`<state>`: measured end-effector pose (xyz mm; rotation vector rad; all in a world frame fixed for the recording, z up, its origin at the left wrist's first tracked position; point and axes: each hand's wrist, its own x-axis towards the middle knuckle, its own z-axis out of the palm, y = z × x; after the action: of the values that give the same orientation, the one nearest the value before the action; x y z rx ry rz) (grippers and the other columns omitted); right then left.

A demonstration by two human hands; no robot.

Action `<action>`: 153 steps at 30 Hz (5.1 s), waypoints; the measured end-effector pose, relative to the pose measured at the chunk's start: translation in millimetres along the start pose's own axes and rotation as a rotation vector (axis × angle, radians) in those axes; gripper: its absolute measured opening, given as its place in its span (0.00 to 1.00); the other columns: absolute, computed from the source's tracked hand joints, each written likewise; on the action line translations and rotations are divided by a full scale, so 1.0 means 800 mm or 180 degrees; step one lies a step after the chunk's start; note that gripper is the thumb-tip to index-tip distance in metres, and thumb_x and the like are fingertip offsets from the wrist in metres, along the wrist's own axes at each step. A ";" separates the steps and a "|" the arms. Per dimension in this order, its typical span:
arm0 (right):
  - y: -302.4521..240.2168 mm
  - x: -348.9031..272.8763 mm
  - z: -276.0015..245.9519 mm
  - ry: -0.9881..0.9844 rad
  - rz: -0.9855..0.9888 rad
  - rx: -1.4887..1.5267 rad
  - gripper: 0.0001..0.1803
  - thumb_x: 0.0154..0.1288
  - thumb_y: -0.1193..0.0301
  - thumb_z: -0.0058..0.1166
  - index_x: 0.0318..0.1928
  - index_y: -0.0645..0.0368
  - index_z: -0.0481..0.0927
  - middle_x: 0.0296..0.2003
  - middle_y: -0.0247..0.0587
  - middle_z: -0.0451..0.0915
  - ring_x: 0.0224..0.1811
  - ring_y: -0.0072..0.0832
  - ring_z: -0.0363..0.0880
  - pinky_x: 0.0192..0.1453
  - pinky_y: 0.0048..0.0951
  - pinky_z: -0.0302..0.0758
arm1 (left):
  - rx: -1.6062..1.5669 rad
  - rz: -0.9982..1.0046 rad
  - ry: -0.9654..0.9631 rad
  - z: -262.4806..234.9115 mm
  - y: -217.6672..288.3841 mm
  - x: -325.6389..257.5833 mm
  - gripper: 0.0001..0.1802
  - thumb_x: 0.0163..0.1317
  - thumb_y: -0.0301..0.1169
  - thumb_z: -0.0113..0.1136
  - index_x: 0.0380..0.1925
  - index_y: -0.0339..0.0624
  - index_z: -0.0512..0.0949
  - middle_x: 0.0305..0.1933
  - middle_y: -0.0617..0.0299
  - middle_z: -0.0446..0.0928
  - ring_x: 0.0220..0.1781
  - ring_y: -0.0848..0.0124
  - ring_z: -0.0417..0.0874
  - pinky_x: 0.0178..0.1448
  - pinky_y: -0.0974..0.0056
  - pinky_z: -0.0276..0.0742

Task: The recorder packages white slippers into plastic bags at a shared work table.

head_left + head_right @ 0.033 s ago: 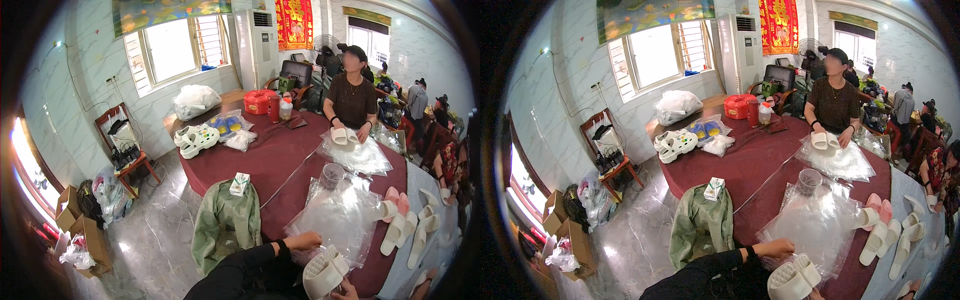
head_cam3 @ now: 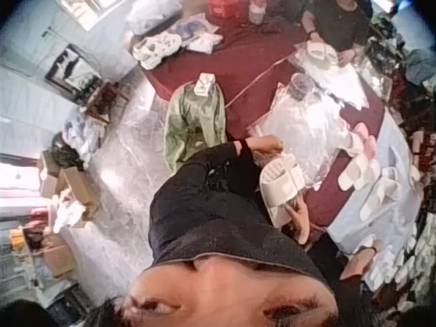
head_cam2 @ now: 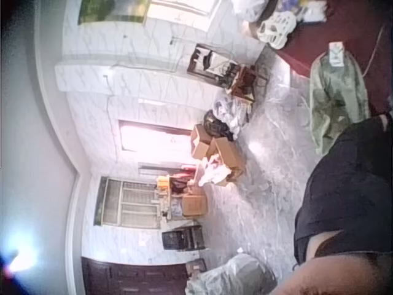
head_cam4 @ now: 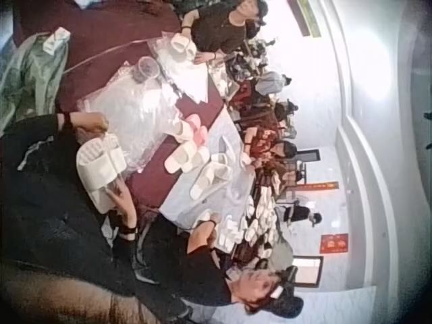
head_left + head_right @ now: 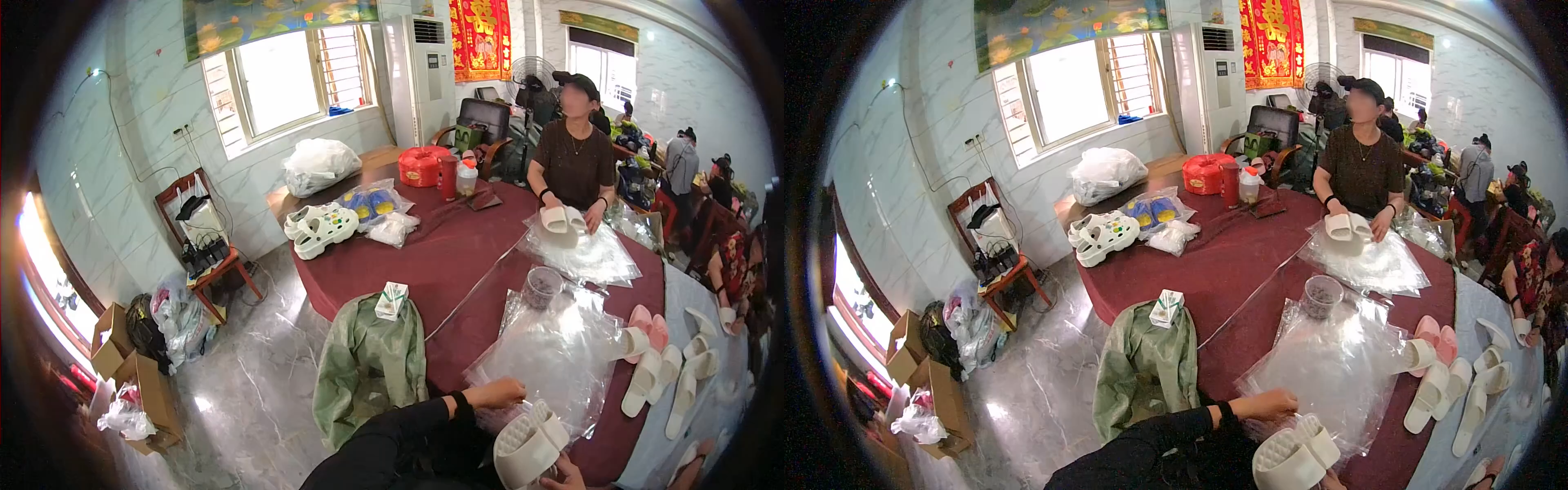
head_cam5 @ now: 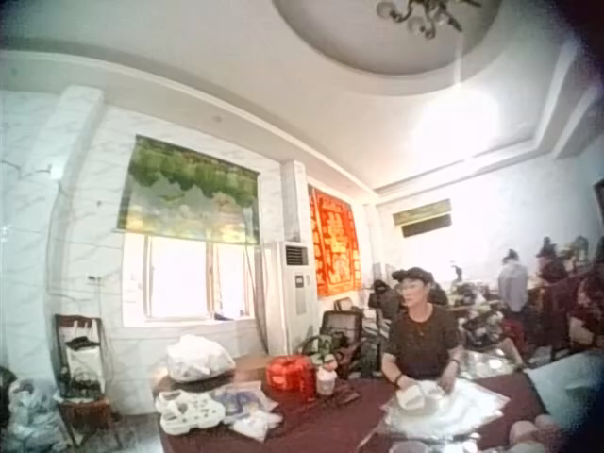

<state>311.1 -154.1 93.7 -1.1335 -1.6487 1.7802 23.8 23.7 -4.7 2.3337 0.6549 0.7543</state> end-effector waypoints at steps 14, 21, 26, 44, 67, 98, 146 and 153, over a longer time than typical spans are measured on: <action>-0.017 0.065 0.020 -0.0038 -0.0674 -0.1247 0.34 0.62 0.56 0.56 0.63 0.61 0.64 0.67 0.53 0.56 0.69 0.44 0.54 0.70 0.36 0.53 | 0.0918 -0.0469 0.0619 -0.042 0.037 0.007 0.13 0.60 0.32 0.52 0.45 0.44 0.77 0.39 0.54 0.79 0.42 0.54 0.79 0.43 0.55 0.75; -0.009 0.070 0.023 0.0782 -0.0710 -0.1711 0.35 0.61 0.54 0.56 0.63 0.60 0.64 0.62 0.55 0.62 0.64 0.49 0.61 0.66 0.38 0.60 | 0.0763 -0.0407 0.0809 -0.058 0.057 0.014 0.15 0.59 0.29 0.56 0.47 0.43 0.77 0.38 0.52 0.79 0.39 0.54 0.79 0.42 0.56 0.75; -0.001 0.077 0.021 0.1150 -0.0759 -0.2075 0.33 0.59 0.57 0.58 0.61 0.59 0.67 0.59 0.54 0.65 0.61 0.49 0.65 0.62 0.38 0.65 | 0.0658 -0.0367 0.0906 -0.057 0.063 0.009 0.15 0.60 0.30 0.55 0.47 0.41 0.77 0.39 0.49 0.79 0.41 0.53 0.80 0.42 0.57 0.75; 0.006 0.103 0.061 0.2397 -0.1408 -0.3386 0.21 0.50 0.65 0.62 0.42 0.65 0.75 0.37 0.53 0.70 0.44 0.52 0.72 0.50 0.43 0.71 | 0.1897 0.0493 0.0896 -0.037 0.088 0.030 0.21 0.53 0.25 0.56 0.50 0.38 0.73 0.53 0.51 0.74 0.52 0.52 0.76 0.56 0.55 0.74; 0.006 0.142 0.063 0.3142 -0.1003 -0.2780 0.14 0.52 0.69 0.58 0.36 0.65 0.72 0.35 0.56 0.68 0.39 0.52 0.70 0.42 0.46 0.70 | 0.1909 0.0502 0.0546 -0.015 0.105 0.026 0.24 0.54 0.30 0.56 0.54 0.41 0.71 0.59 0.57 0.70 0.62 0.57 0.69 0.66 0.48 0.60; 0.021 0.107 0.044 0.3988 -0.1352 -0.4078 0.15 0.55 0.68 0.53 0.41 0.63 0.77 0.42 0.53 0.76 0.45 0.55 0.71 0.47 0.52 0.66 | 0.1192 0.1188 0.0074 0.031 0.167 0.022 0.26 0.53 0.30 0.57 0.56 0.45 0.72 0.61 0.58 0.68 0.66 0.60 0.65 0.71 0.44 0.50; 0.093 0.124 0.067 0.3085 -0.0187 -0.2318 0.32 0.58 0.66 0.55 0.60 0.70 0.65 0.63 0.68 0.57 0.67 0.58 0.52 0.70 0.48 0.46 | -0.1139 -0.1840 0.2354 0.044 0.075 -0.006 0.15 0.64 0.25 0.49 0.51 0.38 0.67 0.38 0.47 0.78 0.42 0.56 0.82 0.44 0.60 0.75; 0.098 0.124 0.088 0.3041 0.0289 -0.2401 0.32 0.59 0.67 0.54 0.60 0.72 0.62 0.63 0.67 0.55 0.67 0.57 0.50 0.71 0.52 0.43 | -0.0989 -0.1952 0.2276 0.065 0.047 -0.027 0.09 0.66 0.29 0.49 0.45 0.39 0.69 0.35 0.53 0.79 0.40 0.62 0.83 0.40 0.61 0.76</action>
<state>214.5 -130.4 -11.4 -1.9664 -1.6045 0.3826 51.9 -35.5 -21.8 1.4175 1.3580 1.2701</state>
